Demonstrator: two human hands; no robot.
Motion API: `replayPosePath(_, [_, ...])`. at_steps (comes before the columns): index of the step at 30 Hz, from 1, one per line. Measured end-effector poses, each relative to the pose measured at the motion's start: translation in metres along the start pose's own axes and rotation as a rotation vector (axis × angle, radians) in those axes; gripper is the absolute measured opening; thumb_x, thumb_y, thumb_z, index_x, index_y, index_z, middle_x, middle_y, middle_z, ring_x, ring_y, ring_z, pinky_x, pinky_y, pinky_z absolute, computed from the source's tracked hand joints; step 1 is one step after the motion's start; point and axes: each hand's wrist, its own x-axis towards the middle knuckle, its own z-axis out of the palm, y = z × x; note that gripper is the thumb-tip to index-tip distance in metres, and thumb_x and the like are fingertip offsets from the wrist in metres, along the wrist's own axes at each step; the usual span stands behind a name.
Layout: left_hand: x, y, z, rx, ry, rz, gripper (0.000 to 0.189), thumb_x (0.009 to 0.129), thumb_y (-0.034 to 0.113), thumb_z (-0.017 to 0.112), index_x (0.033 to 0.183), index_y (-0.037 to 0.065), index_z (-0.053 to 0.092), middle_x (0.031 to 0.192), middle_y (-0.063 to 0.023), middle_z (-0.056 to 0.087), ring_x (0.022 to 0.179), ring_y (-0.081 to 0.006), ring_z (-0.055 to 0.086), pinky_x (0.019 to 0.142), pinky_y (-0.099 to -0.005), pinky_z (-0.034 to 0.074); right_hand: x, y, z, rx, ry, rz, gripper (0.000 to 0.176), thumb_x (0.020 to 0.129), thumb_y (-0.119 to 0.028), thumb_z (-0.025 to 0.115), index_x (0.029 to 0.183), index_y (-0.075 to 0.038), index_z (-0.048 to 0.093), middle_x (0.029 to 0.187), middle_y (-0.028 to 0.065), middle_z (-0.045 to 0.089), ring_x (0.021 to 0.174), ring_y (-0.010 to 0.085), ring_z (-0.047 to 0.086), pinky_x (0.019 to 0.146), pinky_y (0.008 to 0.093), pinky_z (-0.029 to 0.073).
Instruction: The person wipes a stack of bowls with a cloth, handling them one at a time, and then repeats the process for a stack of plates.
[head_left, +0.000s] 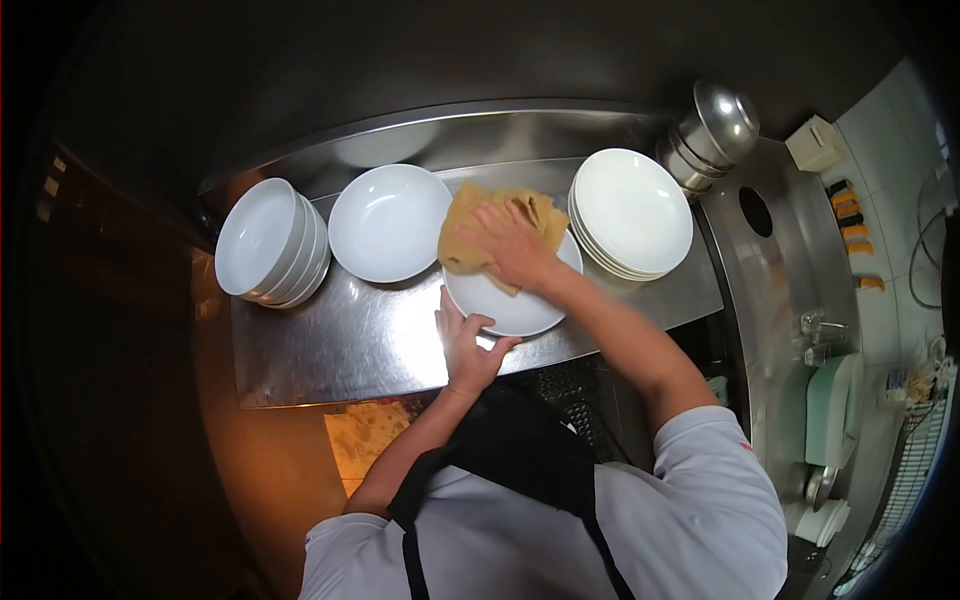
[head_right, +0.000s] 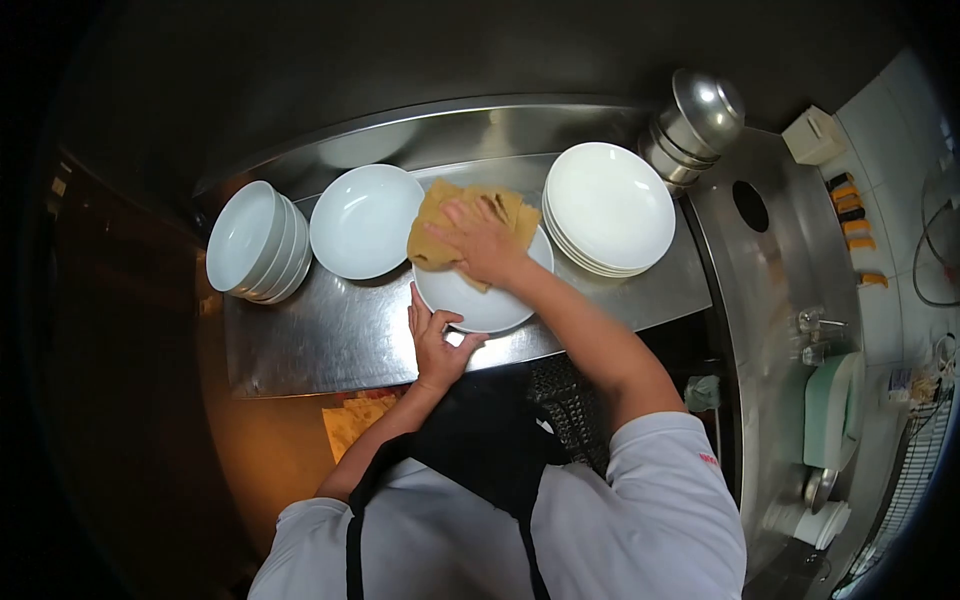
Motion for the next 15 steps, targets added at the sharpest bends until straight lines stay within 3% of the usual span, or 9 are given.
replayPosePath(2, [0.0, 0.002, 0.002, -0.052, 0.021, -0.015, 0.052, 0.066, 0.039, 0.093, 0.092, 0.009, 0.06, 0.155, -0.0392, 0.032, 0.149, -0.0546, 0.021, 0.119, -0.0591, 0.02, -0.003, 0.014, -0.009, -0.068, 0.011, 0.034, 0.072, 0.088, -0.028, 0.07, 0.155, -0.025, 0.043, 0.153, 0.0209, 0.045, 0.145, 0.0361, 0.04, 0.121, 0.0512, 0.026])
replayPosePath(5, [0.001, 0.003, 0.002, 0.007, 0.028, 0.013, 0.052, 0.066, 0.038, 0.094, 0.092, 0.009, 0.059, 0.154, -0.0398, 0.032, 0.149, -0.0559, 0.022, 0.119, -0.0592, 0.021, -0.022, 0.022, -0.019, -0.21, -0.01, 0.256, 0.069, 0.086, -0.021, 0.069, 0.151, -0.019, 0.047, 0.148, 0.0234, 0.048, 0.138, 0.0336, 0.047, 0.11, 0.0494, 0.037])
replayPosePath(8, [0.001, 0.003, 0.002, 0.023, 0.033, 0.018, 0.053, 0.066, 0.038, 0.094, 0.093, 0.009, 0.058, 0.154, -0.0406, 0.033, 0.149, -0.0547, 0.022, 0.119, -0.0592, 0.021, -0.052, 0.001, -0.027, -0.348, 0.004, 0.231, 0.049, 0.095, -0.02, 0.055, 0.143, -0.012, 0.054, 0.132, 0.0236, 0.06, 0.119, 0.0327, 0.061, 0.092, 0.0461, 0.046])
replayPosePath(11, [-0.001, 0.002, 0.003, 0.047, 0.012, -0.008, 0.053, 0.066, 0.037, 0.094, 0.093, 0.009, 0.058, 0.152, -0.0413, 0.034, 0.149, -0.0543, 0.022, 0.119, -0.0592, 0.021, -0.07, -0.028, -0.023, -0.115, -0.142, 0.407, 0.041, 0.091, -0.022, 0.059, 0.128, -0.006, 0.062, 0.106, 0.0211, 0.069, 0.092, 0.0342, 0.069, 0.076, 0.0466, 0.049])
replayPosePath(14, [-0.003, -0.001, 0.005, 0.089, 0.008, 0.005, 0.061, 0.066, 0.036, 0.094, 0.103, 0.008, 0.055, 0.153, -0.0407, 0.032, 0.149, -0.0534, 0.025, 0.118, -0.0605, 0.021, -0.066, -0.056, -0.022, 0.048, -0.109, 0.346, 0.039, 0.09, -0.03, 0.062, 0.119, -0.004, 0.065, 0.088, 0.0181, 0.071, 0.076, 0.0368, 0.069, 0.072, 0.0492, 0.05])
replayPosePath(15, [-0.003, -0.006, 0.009, -0.04, 0.041, -0.033, 0.064, 0.067, 0.037, 0.094, 0.107, 0.007, 0.054, 0.154, -0.0401, 0.03, 0.148, -0.0551, 0.023, 0.118, -0.0636, 0.018, -0.061, -0.067, -0.018, 0.199, -0.054, 0.347, 0.041, 0.09, -0.033, 0.063, 0.117, -0.002, 0.065, 0.089, 0.0195, 0.071, 0.078, 0.0374, 0.069, 0.074, 0.05, 0.05])
